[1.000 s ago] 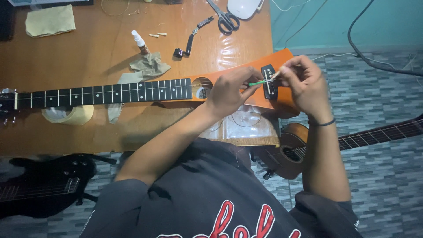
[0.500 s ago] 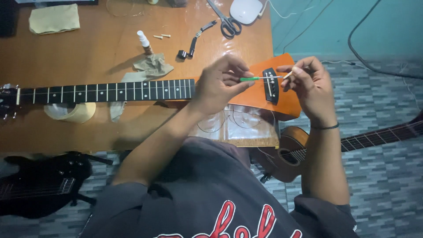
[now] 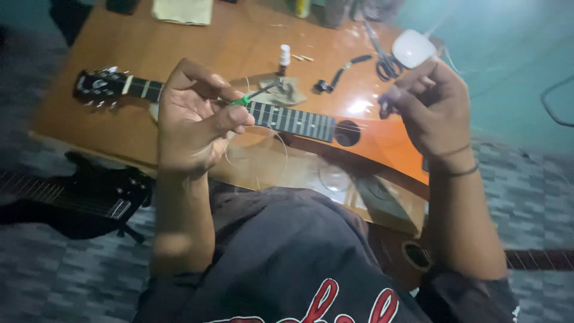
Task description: The person adjusts the tuning pegs on the headstock of an acoustic guitar. They then use a small green tool to manipulate the strings at the bridge and proceed to thread a new string through the bridge and along the fretboard.
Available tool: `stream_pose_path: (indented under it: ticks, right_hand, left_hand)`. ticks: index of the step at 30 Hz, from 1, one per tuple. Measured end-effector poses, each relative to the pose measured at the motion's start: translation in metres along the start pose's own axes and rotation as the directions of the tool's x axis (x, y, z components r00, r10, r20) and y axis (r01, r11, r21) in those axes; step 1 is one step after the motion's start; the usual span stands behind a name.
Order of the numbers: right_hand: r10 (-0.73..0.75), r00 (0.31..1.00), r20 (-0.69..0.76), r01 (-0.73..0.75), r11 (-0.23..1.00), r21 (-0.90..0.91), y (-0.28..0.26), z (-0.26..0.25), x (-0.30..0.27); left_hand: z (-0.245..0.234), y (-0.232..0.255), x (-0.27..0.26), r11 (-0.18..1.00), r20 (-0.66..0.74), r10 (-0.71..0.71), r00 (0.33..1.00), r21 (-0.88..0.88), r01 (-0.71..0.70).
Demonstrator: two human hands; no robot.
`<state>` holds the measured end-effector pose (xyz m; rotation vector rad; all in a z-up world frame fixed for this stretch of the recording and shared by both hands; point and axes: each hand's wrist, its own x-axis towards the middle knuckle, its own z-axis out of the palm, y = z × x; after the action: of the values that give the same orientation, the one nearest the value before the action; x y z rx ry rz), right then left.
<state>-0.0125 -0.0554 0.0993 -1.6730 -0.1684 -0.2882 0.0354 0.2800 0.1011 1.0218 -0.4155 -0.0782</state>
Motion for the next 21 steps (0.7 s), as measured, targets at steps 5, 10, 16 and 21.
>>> stream_pose_path:
  ticks: [5, 10, 16, 21]
  right_hand:
    - [0.096, 0.993, 0.075, -0.082, 0.982, -0.171, 0.033, 0.044, 0.082]
    - [0.157, 0.965, 0.209, 0.016, 0.762, -0.648, 0.140, 0.048, 0.153]
    - [0.482, 0.853, 0.202, -0.176, 0.629, -0.758, 0.177, 0.067, 0.172]
    - [0.424, 0.880, 0.213, -0.074, 0.566, -0.821, 0.188, 0.065, 0.177]
  left_hand:
    - [-0.032, 0.007, -0.003, 0.972, -0.125, -0.077, 0.989, 0.209, 0.102]
    - [-0.062, -0.042, 0.018, 0.937, -0.280, -0.133, 0.951, 0.278, 0.213]
    - [-0.076, -0.078, 0.040, 0.878, -0.260, -0.001, 0.966, 0.462, 0.126]
    - [-0.080, -0.093, 0.046, 0.862, -0.188, 0.050, 0.981, 0.505, 0.053]
